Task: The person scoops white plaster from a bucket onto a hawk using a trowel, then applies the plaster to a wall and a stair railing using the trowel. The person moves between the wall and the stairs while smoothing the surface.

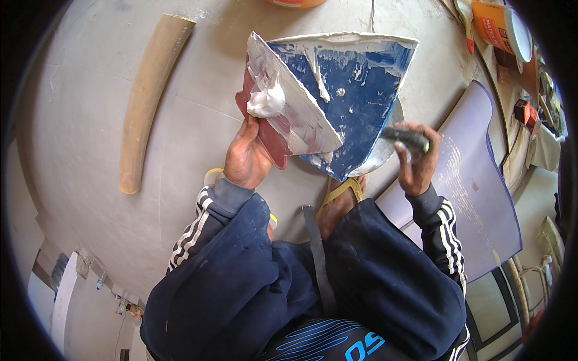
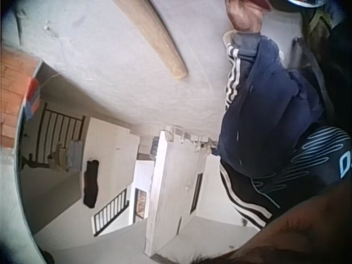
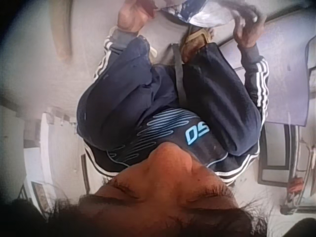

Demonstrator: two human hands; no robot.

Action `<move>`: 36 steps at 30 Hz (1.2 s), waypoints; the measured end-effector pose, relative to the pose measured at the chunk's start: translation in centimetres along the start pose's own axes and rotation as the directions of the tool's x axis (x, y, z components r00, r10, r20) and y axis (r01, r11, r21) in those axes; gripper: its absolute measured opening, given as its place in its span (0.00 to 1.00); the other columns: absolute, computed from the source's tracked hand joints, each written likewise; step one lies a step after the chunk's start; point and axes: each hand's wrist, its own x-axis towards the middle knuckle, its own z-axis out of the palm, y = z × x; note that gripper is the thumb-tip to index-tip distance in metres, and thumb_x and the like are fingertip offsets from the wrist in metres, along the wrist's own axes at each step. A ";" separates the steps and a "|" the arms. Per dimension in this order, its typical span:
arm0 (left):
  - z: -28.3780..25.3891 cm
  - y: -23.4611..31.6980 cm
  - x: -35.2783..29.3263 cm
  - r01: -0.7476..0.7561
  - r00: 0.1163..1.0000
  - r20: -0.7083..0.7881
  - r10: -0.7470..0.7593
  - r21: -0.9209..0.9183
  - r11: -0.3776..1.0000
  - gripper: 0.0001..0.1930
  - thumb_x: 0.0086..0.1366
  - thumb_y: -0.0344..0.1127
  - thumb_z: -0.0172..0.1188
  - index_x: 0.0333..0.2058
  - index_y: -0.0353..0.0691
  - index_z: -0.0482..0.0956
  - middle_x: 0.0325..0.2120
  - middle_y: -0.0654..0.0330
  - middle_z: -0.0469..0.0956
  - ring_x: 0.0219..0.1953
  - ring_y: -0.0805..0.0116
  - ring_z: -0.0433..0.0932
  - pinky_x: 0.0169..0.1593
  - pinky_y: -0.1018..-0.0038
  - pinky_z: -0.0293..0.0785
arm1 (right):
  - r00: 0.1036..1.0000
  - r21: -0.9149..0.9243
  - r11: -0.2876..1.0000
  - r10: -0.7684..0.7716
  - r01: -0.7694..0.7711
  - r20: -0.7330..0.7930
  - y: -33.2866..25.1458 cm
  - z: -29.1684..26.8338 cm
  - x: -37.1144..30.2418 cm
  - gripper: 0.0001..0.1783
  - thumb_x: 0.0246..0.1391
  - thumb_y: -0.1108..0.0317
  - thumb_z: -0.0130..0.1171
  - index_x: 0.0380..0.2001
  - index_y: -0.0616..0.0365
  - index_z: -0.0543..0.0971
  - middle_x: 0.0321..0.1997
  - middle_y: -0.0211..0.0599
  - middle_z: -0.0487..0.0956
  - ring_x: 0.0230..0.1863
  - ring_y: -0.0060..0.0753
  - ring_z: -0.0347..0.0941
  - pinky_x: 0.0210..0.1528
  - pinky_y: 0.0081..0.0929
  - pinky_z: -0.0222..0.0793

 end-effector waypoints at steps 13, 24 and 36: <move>0.2 0.2 -0.1 -0.009 1.000 0.003 0.010 -0.004 1.000 0.26 0.70 0.42 0.39 0.63 0.44 0.48 0.61 0.58 0.56 0.63 0.58 0.56 0.64 0.54 0.54 | 0.922 -0.026 0.958 -0.267 0.285 0.279 -1.8 1.0 -4.6 0.24 0.39 0.80 0.64 0.40 0.59 0.65 0.40 0.50 0.75 0.38 0.50 0.76 0.38 0.36 0.72; 0.1 0.2 0.1 0.018 1.000 0.022 -0.017 -0.050 0.999 0.25 0.70 0.42 0.40 0.63 0.43 0.50 0.60 0.60 0.59 0.61 0.60 0.60 0.62 0.56 0.58 | 0.901 0.178 0.893 0.373 -0.414 0.223 -0.8 -0.2 2.9 0.18 0.53 0.68 0.59 0.43 0.60 0.65 0.35 0.34 0.72 0.39 0.25 0.70 0.42 0.23 0.68; 1.3 1.8 -0.8 -0.155 0.968 -0.150 0.202 0.279 0.948 0.21 0.71 0.38 0.43 0.58 0.35 0.59 0.51 0.57 0.68 0.52 0.70 0.69 0.54 0.72 0.68 | 0.797 0.765 0.559 0.596 -0.320 -0.102 -1.8 -11.1 -2.7 0.19 0.59 0.63 0.49 0.49 0.62 0.67 0.40 0.38 0.74 0.42 0.31 0.72 0.47 0.30 0.71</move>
